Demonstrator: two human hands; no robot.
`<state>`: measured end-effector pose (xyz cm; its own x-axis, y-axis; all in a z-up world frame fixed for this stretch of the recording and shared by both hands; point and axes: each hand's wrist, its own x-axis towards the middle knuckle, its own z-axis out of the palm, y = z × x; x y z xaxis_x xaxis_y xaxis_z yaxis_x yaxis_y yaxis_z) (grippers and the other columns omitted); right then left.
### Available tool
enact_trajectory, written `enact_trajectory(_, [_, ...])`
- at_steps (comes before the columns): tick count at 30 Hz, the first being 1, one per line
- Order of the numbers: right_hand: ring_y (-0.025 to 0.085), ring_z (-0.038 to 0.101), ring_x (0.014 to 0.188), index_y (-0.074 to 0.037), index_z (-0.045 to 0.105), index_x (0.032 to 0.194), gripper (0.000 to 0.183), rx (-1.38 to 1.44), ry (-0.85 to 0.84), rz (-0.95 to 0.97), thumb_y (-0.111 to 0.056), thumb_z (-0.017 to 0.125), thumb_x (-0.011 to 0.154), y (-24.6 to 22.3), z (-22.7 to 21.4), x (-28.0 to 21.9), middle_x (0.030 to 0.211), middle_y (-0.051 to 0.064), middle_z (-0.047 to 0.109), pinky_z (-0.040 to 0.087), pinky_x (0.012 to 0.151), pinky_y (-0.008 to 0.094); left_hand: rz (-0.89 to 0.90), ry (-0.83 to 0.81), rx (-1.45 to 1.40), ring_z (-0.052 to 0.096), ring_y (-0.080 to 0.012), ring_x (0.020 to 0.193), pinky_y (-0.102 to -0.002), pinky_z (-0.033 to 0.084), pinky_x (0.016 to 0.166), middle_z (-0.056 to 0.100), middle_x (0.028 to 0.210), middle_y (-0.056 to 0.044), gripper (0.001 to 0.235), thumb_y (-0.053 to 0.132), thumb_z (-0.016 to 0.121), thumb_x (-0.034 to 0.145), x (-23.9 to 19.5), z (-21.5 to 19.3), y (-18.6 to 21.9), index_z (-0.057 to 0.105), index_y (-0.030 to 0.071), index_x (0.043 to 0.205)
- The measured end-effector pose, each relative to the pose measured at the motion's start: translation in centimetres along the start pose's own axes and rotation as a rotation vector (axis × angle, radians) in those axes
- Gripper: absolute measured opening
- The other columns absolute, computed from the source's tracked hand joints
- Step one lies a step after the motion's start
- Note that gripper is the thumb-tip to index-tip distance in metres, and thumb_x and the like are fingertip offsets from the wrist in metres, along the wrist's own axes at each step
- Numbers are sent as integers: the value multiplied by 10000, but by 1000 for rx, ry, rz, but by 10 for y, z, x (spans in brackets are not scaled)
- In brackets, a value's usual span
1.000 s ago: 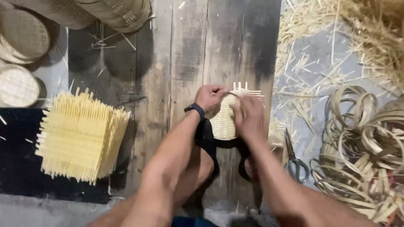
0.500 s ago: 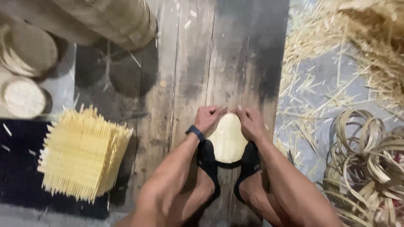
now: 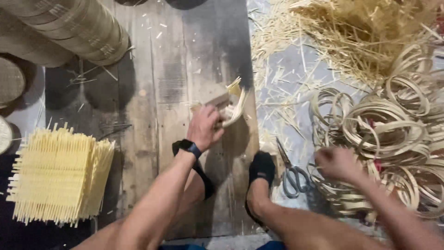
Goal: Weaving, trimming with scissors, and sanding bamboo strips to construct round trays or steamer liners.
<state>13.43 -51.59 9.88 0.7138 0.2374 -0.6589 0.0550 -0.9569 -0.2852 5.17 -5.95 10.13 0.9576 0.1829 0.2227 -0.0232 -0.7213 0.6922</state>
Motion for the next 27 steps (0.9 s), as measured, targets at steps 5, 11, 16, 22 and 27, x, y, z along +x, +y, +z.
enact_trajectory(5, [437,694,1019,13,661,1073,285,-153,82,169,-161,669,846,76,211,13,1095,285,704,557,918,489,217,-238,252,591,-302,1138,-437,471,933,609,1198,-95,366,178,786,785,-70,49,-28,663,147,1129])
enact_trajectory(11, [499,656,934,33,596,1187,491,135,311,79,-89,682,719,88,238,6,1043,299,676,519,824,547,-90,53,311,485,-410,1202,-533,394,1035,519,1276,-215,736,475,859,787,-58,65,-6,559,95,1341])
enact_trajectory(16, [331,695,812,-26,647,1140,502,364,-75,127,-137,783,670,107,215,10,880,199,739,559,780,426,-457,159,272,421,-466,1311,-561,379,1077,425,1424,-279,1040,534,878,643,-41,107,-13,446,95,1480])
enact_trajectory(22, [195,534,670,0,696,951,438,472,98,150,-290,919,709,27,157,-1,682,97,608,481,623,365,-223,189,174,467,-436,1339,-594,442,1069,395,1497,-229,1069,537,892,590,-10,83,12,451,212,1508])
enact_trajectory(27, [114,507,602,4,697,846,329,586,314,22,-313,773,893,-49,101,7,604,43,582,459,544,318,-134,-100,146,487,-410,1382,-600,482,1089,380,1553,-180,951,506,844,685,-24,110,-10,460,282,1525])
